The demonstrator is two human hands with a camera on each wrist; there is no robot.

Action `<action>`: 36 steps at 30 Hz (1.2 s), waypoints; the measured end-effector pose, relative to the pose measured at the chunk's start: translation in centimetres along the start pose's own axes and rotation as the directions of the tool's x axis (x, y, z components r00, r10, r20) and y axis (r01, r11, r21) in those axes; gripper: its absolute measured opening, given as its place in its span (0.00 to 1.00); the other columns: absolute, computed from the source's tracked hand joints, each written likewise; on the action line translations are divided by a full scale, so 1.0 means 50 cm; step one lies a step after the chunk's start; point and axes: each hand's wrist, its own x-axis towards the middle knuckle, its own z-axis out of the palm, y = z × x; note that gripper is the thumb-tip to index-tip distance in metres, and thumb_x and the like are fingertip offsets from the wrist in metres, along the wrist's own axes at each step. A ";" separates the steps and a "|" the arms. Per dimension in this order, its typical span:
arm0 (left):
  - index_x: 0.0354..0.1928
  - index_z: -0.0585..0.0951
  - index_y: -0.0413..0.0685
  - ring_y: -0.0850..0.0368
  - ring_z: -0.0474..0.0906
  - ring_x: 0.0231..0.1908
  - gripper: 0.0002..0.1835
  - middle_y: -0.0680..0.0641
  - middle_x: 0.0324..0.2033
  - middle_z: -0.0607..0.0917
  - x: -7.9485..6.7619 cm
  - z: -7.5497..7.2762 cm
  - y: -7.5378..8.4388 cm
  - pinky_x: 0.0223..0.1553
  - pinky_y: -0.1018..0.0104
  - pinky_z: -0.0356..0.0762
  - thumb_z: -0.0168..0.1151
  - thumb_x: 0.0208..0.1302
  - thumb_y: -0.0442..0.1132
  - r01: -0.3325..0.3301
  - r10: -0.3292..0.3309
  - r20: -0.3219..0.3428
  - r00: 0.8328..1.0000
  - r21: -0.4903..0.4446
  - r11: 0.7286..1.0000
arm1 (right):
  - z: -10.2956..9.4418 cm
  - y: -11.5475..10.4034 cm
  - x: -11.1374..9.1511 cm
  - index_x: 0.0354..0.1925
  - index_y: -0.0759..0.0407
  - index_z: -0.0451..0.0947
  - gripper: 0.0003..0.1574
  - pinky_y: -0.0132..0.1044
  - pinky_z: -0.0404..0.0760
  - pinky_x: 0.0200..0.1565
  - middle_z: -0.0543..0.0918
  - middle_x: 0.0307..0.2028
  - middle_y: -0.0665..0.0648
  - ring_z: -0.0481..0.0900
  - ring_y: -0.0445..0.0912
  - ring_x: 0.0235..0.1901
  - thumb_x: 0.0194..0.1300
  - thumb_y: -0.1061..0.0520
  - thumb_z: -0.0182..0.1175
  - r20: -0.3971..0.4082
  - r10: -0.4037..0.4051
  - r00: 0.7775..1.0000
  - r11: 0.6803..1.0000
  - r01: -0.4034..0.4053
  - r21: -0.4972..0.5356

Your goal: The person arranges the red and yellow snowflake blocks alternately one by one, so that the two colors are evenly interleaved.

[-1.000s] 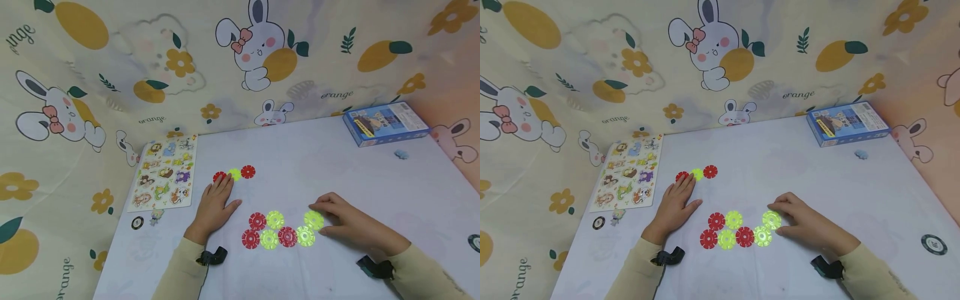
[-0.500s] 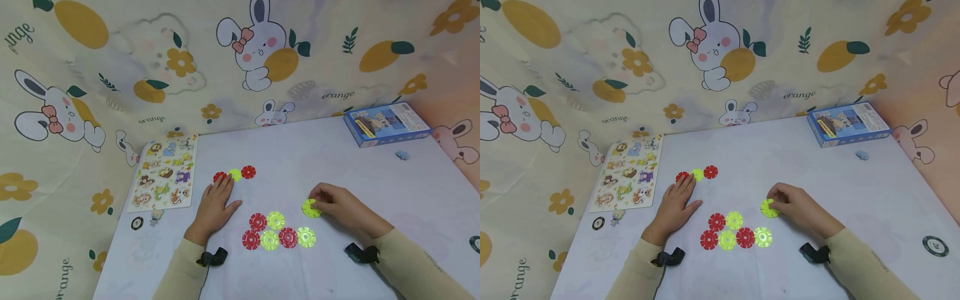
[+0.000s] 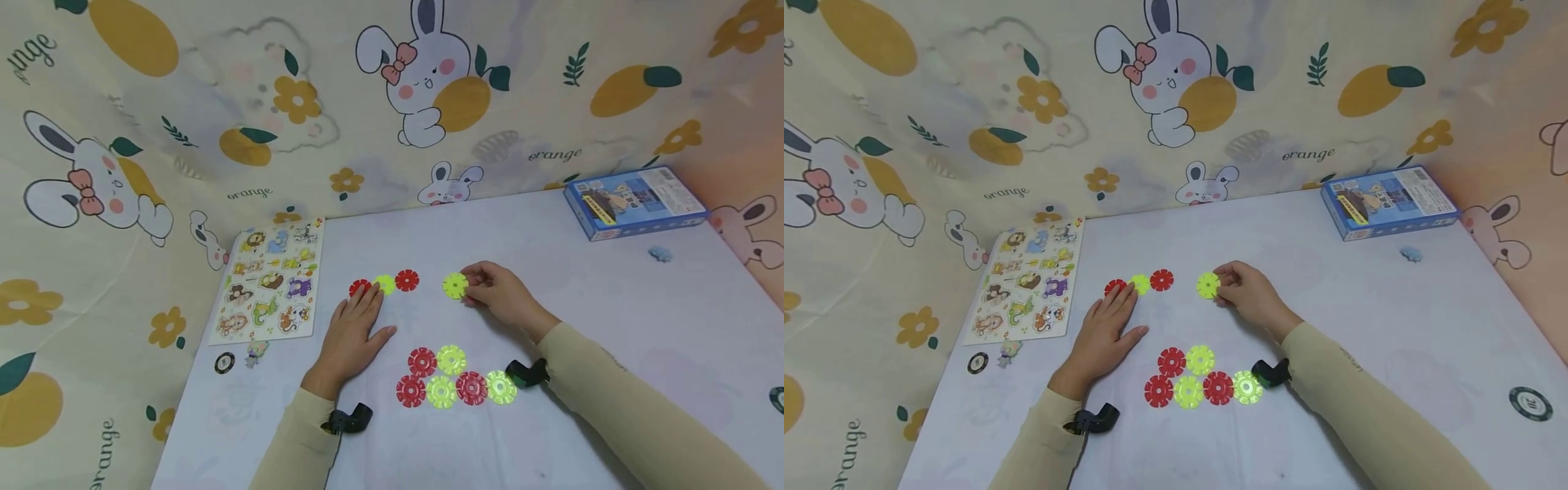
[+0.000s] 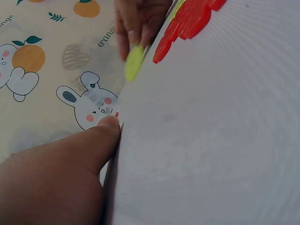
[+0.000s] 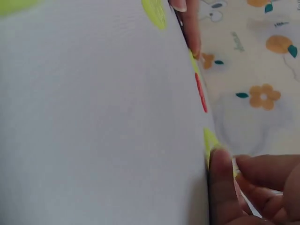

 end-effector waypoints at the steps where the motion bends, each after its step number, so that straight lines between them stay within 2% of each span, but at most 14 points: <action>1: 0.74 0.56 0.53 0.52 0.41 0.72 0.41 0.55 0.73 0.50 0.000 0.000 0.000 0.67 0.44 0.43 0.43 0.66 0.67 -0.001 0.001 -0.001 1.000 0.000 1.000 | 0.003 -0.003 0.003 0.60 0.53 0.70 0.23 0.40 0.81 0.42 0.75 0.48 0.58 0.78 0.50 0.43 0.68 0.57 0.60 0.000 -0.003 1.000 1.000 0.003 -0.019; 5: 0.74 0.56 0.53 0.53 0.41 0.72 0.41 0.55 0.73 0.51 0.000 -0.001 0.001 0.67 0.45 0.43 0.42 0.66 0.68 0.004 -0.004 -0.001 1.000 0.005 1.000 | 0.014 -0.016 0.002 0.67 0.51 0.66 0.33 0.43 0.76 0.48 0.69 0.58 0.54 0.73 0.49 0.48 0.66 0.50 0.62 0.042 -0.055 0.998 0.980 0.062 -0.188; 7: 0.74 0.56 0.54 0.53 0.41 0.72 0.41 0.55 0.73 0.51 -0.001 -0.001 0.000 0.67 0.45 0.43 0.42 0.66 0.68 0.006 -0.006 0.000 1.000 0.010 1.000 | 0.020 -0.022 -0.005 0.68 0.51 0.65 0.36 0.47 0.74 0.52 0.65 0.63 0.54 0.70 0.50 0.53 0.65 0.47 0.62 0.077 -0.090 0.993 0.950 0.109 -0.292; 8: 0.74 0.56 0.54 0.52 0.41 0.72 0.41 0.55 0.73 0.51 -0.001 -0.002 0.000 0.67 0.45 0.43 0.42 0.66 0.68 0.007 -0.007 0.000 1.000 0.012 1.000 | 0.024 -0.025 -0.009 0.69 0.52 0.64 0.37 0.49 0.71 0.56 0.63 0.65 0.54 0.68 0.51 0.57 0.65 0.46 0.62 0.100 -0.112 0.989 0.925 0.140 -0.352; 9: 0.74 0.56 0.54 0.52 0.41 0.72 0.41 0.55 0.73 0.51 -0.001 -0.002 -0.001 0.67 0.45 0.43 0.42 0.66 0.68 0.008 -0.008 -0.003 1.000 0.014 1.000 | 0.028 -0.029 -0.013 0.69 0.53 0.63 0.39 0.50 0.69 0.58 0.61 0.67 0.54 0.65 0.51 0.60 0.64 0.44 0.62 0.120 -0.126 0.985 0.898 0.165 -0.409; 10: 0.74 0.56 0.54 0.52 0.41 0.72 0.41 0.55 0.73 0.51 -0.001 -0.002 -0.001 0.67 0.44 0.43 0.43 0.66 0.68 0.007 -0.007 -0.005 1.000 0.014 1.000 | 0.033 -0.031 -0.016 0.70 0.54 0.62 0.41 0.51 0.66 0.60 0.59 0.69 0.54 0.61 0.52 0.63 0.64 0.42 0.61 0.141 -0.142 0.980 0.856 0.193 -0.479; 13: 0.74 0.55 0.54 0.52 0.41 0.72 0.41 0.55 0.73 0.51 -0.002 0.000 -0.003 0.67 0.44 0.44 0.42 0.66 0.68 0.005 -0.005 -0.008 1.000 0.016 1.000 | 0.046 -0.038 -0.022 0.71 0.56 0.60 0.48 0.56 0.61 0.62 0.56 0.72 0.55 0.52 0.56 0.67 0.61 0.35 0.60 0.199 -0.173 0.965 0.718 0.262 -0.645; 16: 0.74 0.56 0.54 0.53 0.41 0.72 0.41 0.56 0.73 0.51 -0.001 0.002 -0.002 0.67 0.45 0.43 0.42 0.66 0.68 0.010 -0.009 -0.007 1.000 0.018 1.000 | 0.058 -0.043 -0.020 0.72 0.53 0.58 0.52 0.58 0.60 0.59 0.54 0.72 0.56 0.52 0.58 0.66 0.59 0.30 0.58 0.221 -0.185 0.957 0.610 0.289 -0.738; 19: 0.74 0.56 0.54 0.53 0.41 0.72 0.41 0.56 0.73 0.50 -0.001 0.005 -0.001 0.67 0.45 0.42 0.42 0.66 0.68 0.014 -0.014 -0.005 1.000 0.018 1.000 | 0.067 -0.049 -0.014 0.73 0.48 0.56 0.52 0.58 0.58 0.56 0.54 0.72 0.56 0.52 0.58 0.66 0.59 0.28 0.57 0.217 -0.186 0.958 0.554 0.285 -0.782; 23: 0.74 0.57 0.54 0.53 0.41 0.72 0.41 0.56 0.73 0.51 -0.001 0.007 -0.001 0.67 0.45 0.42 0.43 0.66 0.68 0.011 -0.011 -0.016 1.000 0.021 1.000 | 0.080 -0.060 -0.004 0.73 0.51 0.57 0.54 0.60 0.56 0.57 0.53 0.72 0.58 0.51 0.59 0.67 0.58 0.28 0.58 0.214 -0.167 0.962 0.509 0.271 -0.817; 25: 0.74 0.57 0.54 0.53 0.41 0.72 0.41 0.56 0.73 0.51 0.000 0.008 -0.002 0.67 0.45 0.43 0.43 0.66 0.68 0.007 -0.006 -0.018 1.000 0.024 1.000 | 0.086 -0.068 0.001 0.73 0.54 0.57 0.56 0.61 0.54 0.58 0.52 0.73 0.58 0.49 0.60 0.68 0.57 0.28 0.59 0.221 -0.145 0.964 0.497 0.264 -0.826; 27: 0.74 0.57 0.54 0.53 0.41 0.72 0.41 0.56 0.73 0.51 0.000 0.008 -0.003 0.67 0.45 0.42 0.43 0.66 0.68 0.004 -0.004 -0.021 1.000 0.025 1.000 | 0.090 -0.077 0.006 0.73 0.56 0.57 0.56 0.62 0.52 0.60 0.51 0.73 0.58 0.48 0.59 0.70 0.57 0.28 0.59 0.227 -0.123 0.966 0.498 0.259 -0.828; 31: 0.74 0.57 0.54 0.53 0.40 0.72 0.41 0.56 0.73 0.51 0.000 0.007 -0.003 0.67 0.44 0.42 0.43 0.66 0.68 0.002 -0.002 -0.015 1.000 0.019 1.000 | 0.091 -0.086 0.016 0.72 0.57 0.56 0.57 0.64 0.50 0.61 0.50 0.73 0.58 0.46 0.57 0.71 0.57 0.29 0.60 0.241 -0.094 0.966 0.518 0.255 -0.817; 36: 0.74 0.57 0.54 0.53 0.40 0.72 0.41 0.56 0.73 0.51 -0.001 0.005 -0.003 0.67 0.44 0.42 0.43 0.66 0.68 0.003 -0.003 -0.015 1.000 0.013 1.000 | 0.092 -0.082 0.024 0.73 0.56 0.54 0.57 0.65 0.52 0.61 0.49 0.74 0.57 0.46 0.56 0.71 0.56 0.30 0.62 0.244 -0.098 0.965 0.530 0.258 -0.808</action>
